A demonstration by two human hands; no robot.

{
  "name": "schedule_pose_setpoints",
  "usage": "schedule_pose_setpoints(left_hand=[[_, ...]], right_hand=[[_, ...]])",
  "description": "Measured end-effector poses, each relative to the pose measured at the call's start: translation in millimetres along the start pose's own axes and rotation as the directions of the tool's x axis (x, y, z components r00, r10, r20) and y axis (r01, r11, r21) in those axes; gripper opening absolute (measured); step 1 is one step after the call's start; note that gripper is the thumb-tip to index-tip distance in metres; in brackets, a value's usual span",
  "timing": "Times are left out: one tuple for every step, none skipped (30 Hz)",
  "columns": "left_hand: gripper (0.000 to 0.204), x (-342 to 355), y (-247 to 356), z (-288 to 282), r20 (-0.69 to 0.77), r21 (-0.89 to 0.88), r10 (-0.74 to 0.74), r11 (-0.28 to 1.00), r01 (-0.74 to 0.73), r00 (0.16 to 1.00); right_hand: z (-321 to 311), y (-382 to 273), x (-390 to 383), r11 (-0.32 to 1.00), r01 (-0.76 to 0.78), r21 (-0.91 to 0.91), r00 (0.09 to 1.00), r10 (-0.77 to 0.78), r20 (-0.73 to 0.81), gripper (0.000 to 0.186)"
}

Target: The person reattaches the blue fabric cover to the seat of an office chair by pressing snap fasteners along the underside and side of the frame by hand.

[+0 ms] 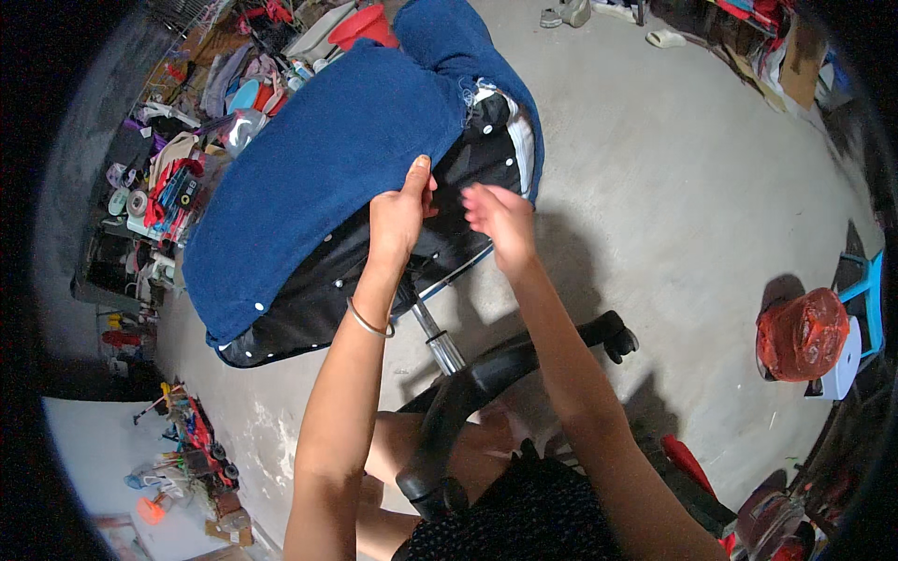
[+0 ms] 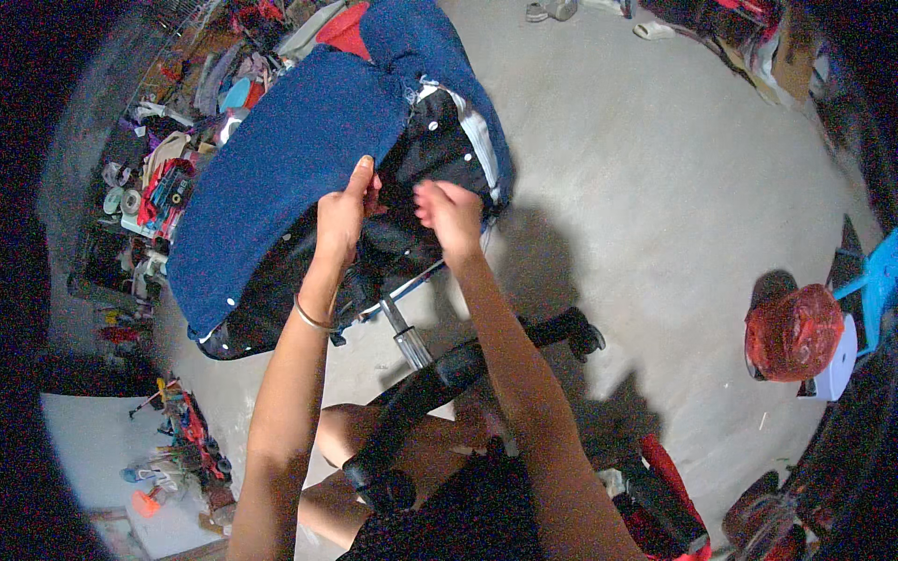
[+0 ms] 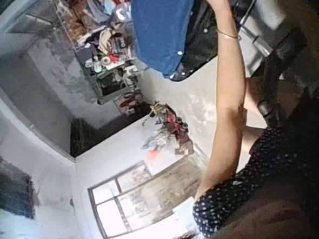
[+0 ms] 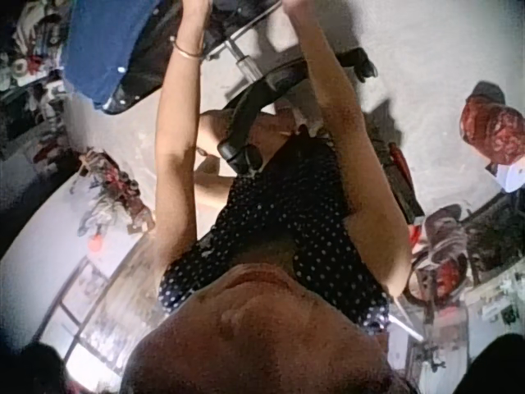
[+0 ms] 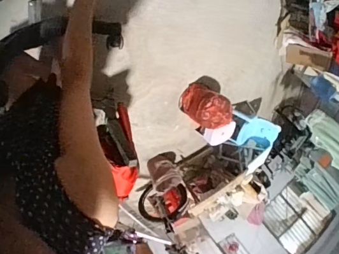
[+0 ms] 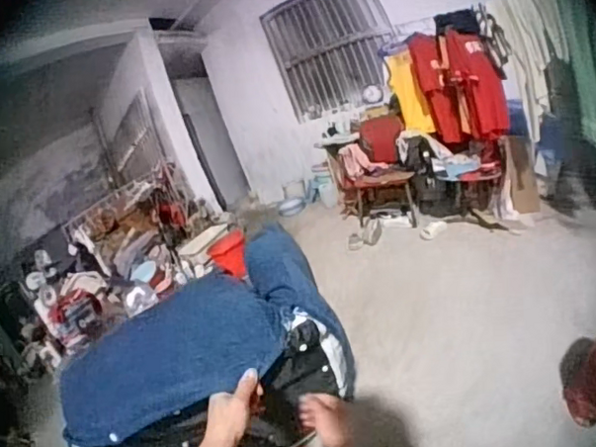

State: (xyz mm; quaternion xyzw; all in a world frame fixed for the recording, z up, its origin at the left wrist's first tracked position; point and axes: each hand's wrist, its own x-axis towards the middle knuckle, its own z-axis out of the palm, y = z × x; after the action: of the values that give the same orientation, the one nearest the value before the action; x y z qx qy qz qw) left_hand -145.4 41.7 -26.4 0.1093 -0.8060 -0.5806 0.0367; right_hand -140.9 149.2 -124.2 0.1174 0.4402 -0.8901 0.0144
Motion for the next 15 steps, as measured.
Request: schedule_pose_setpoints(left_hand=[[0.039,0,0,-1,-0.014,0.006,0.016,1.0,-0.016,1.0],[0.039,-1,1,1,-0.013,-0.031,0.03,0.999,-0.03,0.999],[0.039,1,6,18,0.025,-0.046,0.066,0.997,-0.065,0.998],[0.039,3,11,35,0.049,-0.076,0.097,0.993,-0.093,0.994],[0.039,7,0,25,0.031,-0.04,0.1,0.994,-0.098,0.995],[0.04,5,-5,7,0.013,0.028,0.084,0.996,-0.084,0.996],[0.041,5,-6,-2,0.009,0.056,0.094,0.994,-0.095,0.996],[0.041,8,-6,-2,0.02,0.065,0.108,0.992,-0.11,0.994],[0.041,8,-3,0,0.033,0.07,0.124,0.99,-0.126,0.992],[0.041,6,-1,5,0.022,0.038,0.164,0.986,-0.165,0.986],[0.041,9,-3,4,0.046,0.079,0.189,0.978,-0.192,0.981],[0.041,14,-9,5,0.074,0.036,0.217,0.975,-0.22,0.973],[0.041,19,-13,7,0.1,-0.008,0.249,0.968,-0.249,0.963],[0.04,21,-21,3,0.092,-0.076,0.351,0.936,-0.345,0.932],[0.046,27,-23,4,0.115,-0.012,0.348,0.937,-0.349,0.93]], right_hand=[[-13,8,2,0.997,0.003,-0.082,0.993,-0.012,-0.115,0.021],[-36,21,9,0.986,0.118,-0.119,0.972,-0.139,-0.189,0.023],[-97,29,42,0.897,0.304,-0.32,0.904,-0.378,-0.201,0.021],[-146,18,71,0.729,0.45,-0.517,0.793,-0.592,-0.145,0.02],[-131,20,69,0.735,0.428,-0.526,0.795,-0.583,-0.168,0.02],[-103,14,60,0.75,0.402,-0.525,0.808,-0.561,-0.182,0.021],[-86,3,56,0.744,0.391,-0.542,0.803,-0.563,-0.194,0.021],[-86,-1,64,0.638,0.383,-0.668,0.776,-0.615,-0.143,0.022],[-91,-6,78,0.51,0.369,-0.777,0.745,-0.662,-0.081,0.022],[-98,-13,90,0.366,0.347,-0.863,0.714,-0.701,-0.01,0.023],[-101,-15,100,0.349,0.315,-0.883,0.753,-0.658,0.009,0.023],[-107,-19,106,0.323,0.28,-0.904,0.792,-0.61,0.028,0.022],[-112,-23,112,0.292,0.246,-0.924,0.827,-0.561,0.042,0.022],[-110,-19,105,0.358,0.278,-0.891,0.856,-0.513,0.061,0.019],[-118,-20,107,0.464,0.302,-0.833,0.883,-0.466,0.06,0.017]])
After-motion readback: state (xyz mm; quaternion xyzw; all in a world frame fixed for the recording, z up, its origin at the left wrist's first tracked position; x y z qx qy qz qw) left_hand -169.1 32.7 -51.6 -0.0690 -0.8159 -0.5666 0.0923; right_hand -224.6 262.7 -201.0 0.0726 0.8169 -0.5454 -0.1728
